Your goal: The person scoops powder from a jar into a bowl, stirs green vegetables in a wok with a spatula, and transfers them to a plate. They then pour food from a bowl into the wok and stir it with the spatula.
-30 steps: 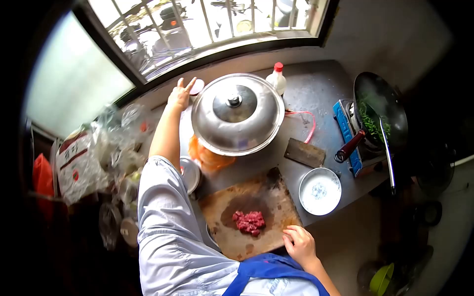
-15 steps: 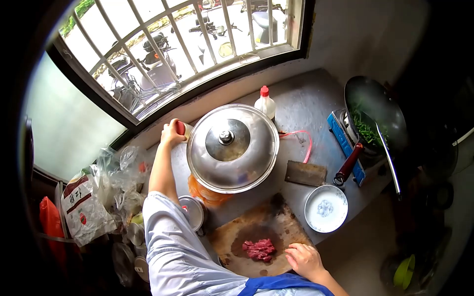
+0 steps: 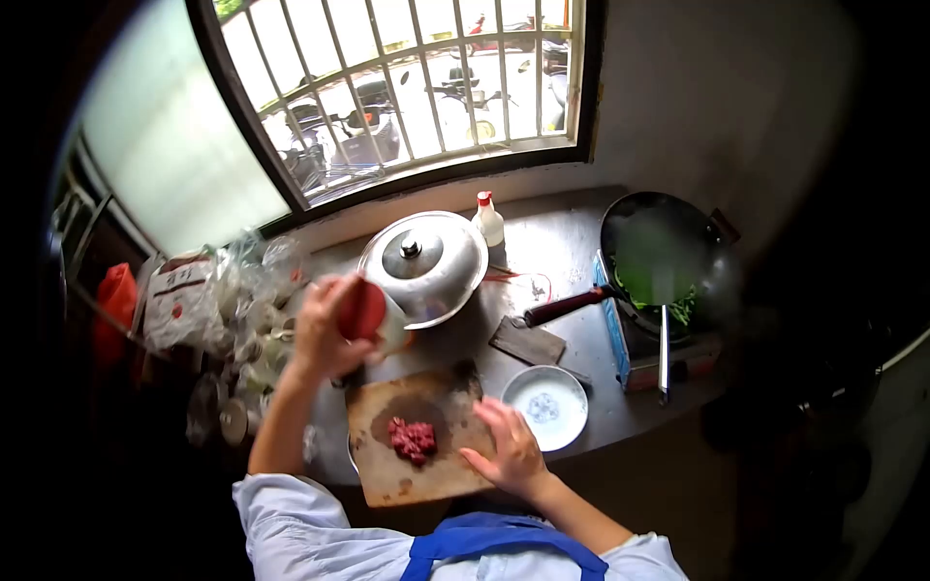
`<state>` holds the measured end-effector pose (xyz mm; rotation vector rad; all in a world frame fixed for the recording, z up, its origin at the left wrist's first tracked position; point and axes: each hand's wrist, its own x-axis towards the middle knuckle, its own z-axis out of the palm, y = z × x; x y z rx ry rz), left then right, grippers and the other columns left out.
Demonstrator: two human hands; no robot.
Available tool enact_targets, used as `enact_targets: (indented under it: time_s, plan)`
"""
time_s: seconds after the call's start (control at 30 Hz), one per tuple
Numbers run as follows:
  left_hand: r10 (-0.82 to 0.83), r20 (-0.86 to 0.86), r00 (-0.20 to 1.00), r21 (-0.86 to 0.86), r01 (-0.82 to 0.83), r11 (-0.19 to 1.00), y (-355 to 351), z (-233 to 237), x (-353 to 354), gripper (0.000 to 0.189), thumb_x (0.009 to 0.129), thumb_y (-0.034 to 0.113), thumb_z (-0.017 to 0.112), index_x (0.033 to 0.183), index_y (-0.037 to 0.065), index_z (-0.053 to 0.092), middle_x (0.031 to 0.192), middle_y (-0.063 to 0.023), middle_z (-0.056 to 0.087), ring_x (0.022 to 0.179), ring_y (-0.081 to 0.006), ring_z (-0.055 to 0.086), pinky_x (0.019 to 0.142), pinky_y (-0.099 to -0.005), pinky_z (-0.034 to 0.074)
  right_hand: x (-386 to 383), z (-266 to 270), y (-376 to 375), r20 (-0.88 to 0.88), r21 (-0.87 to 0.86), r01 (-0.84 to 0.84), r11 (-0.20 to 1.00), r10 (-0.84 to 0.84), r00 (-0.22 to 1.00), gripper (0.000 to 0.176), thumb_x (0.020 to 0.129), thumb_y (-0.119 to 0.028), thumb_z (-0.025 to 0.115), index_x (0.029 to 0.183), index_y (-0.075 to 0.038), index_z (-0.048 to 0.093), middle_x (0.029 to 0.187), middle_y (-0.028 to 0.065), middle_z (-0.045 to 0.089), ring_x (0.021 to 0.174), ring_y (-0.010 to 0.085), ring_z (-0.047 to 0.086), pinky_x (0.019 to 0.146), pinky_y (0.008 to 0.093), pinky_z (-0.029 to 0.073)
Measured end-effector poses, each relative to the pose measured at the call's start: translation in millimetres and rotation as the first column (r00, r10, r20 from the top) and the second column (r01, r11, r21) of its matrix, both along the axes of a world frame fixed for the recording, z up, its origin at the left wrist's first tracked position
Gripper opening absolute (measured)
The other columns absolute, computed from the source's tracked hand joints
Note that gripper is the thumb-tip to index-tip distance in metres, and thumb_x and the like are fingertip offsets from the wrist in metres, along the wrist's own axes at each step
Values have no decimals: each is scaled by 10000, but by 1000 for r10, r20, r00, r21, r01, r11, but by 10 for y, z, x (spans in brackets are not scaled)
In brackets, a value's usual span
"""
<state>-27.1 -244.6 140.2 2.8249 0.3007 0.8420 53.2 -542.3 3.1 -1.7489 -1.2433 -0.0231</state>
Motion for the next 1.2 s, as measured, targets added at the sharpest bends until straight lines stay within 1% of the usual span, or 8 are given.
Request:
enact_targets:
  time_s: [0.13, 0.3, 0.37, 0.43, 0.5, 0.87, 1.03, 1.2]
  plan:
    - [-207, 50, 977, -381, 210, 900, -1762, -334, -223, 964, 533, 229, 885, 1385, 46, 473, 1166, -183, 572, 1062, -348, 583, 954, -431, 469, 194, 158, -518, 44, 106, -106, 989, 102, 994, 1288, 576, -387, 920, 1523, 2, 137, 1469, 306, 334, 1341, 451, 397, 1094, 459, 381]
    - [-322, 270, 908, -818, 392, 421, -2963, -1035, -222, 1199, 638, 280, 898, 1547, 20, 160, 1429, -192, 417, 1236, -283, 538, 1080, -408, 394, 9, -96, -1557, -150, 260, -63, 964, 105, 983, 1129, 624, -294, 911, 1458, -4, 208, 1199, 274, 593, 1093, 390, 639, 926, 449, 525]
    - [-133, 536, 834, -844, 534, -51, -3388, -1233, -121, 1209, 732, 457, 830, 1564, 53, 51, 1506, -210, 321, 1297, -288, 485, 1123, -430, 341, -60, -207, -1839, -247, 343, 62, 937, 27, 969, 1153, 627, -287, 917, 1456, -16, 163, 1239, 262, 561, 1133, 366, 616, 947, 464, 507]
    - [-198, 372, 907, -771, 183, -610, -3613, -1440, -123, 1045, 836, 759, 495, 1566, 117, 110, 1571, -152, 263, 1418, -295, 337, 1157, -454, 293, -137, -222, -1951, -346, 515, 121, 848, 77, 935, 1179, 642, -280, 920, 1456, -41, 100, 1328, 250, 456, 1247, 334, 513, 1034, 468, 437]
    - [-219, 333, 917, -567, 9, -823, -3841, -1501, -151, 955, 875, 766, 404, 1546, 114, 210, 1559, -117, 315, 1426, -294, 331, 1157, -452, 300, -231, -386, -2008, -454, 596, 210, 775, 109, 884, 1128, 646, -360, 914, 1440, -40, 179, 1362, 263, 414, 1262, 349, 488, 1033, 471, 428]
    - [-209, 276, 938, -672, 33, -740, -3769, -1910, 127, 675, 918, 427, 623, 1449, 97, 368, 1394, -151, 470, 1276, -307, 485, 1054, -482, 424, -69, 467, -2599, 169, -228, 477, 849, -448, 878, 845, 884, -688, 487, 1346, 19, 479, 1170, 227, 562, 1057, 390, 559, 935, 452, 468]
    - [-201, 327, 923, -715, 103, -692, -3641, -1817, 21, 705, 876, 454, 661, 1425, 101, 395, 1361, -133, 490, 1263, -303, 491, 1050, -479, 422, 159, 368, -2370, 192, -79, 304, 949, -285, 939, 796, 902, -658, 481, 1301, 30, 504, 1163, 224, 551, 1026, 383, 554, 895, 446, 473]
    - [-366, 231, 902, -424, -245, -872, -3220, -1842, 43, 736, 899, 580, 563, 1441, 103, 421, 1422, -165, 486, 1298, -326, 498, 1077, -520, 424, 470, 695, -2041, 329, -57, -61, 997, 76, 941, 781, 847, -629, 609, 1273, 21, 528, 1093, 174, 557, 994, 321, 574, 879, 411, 488]
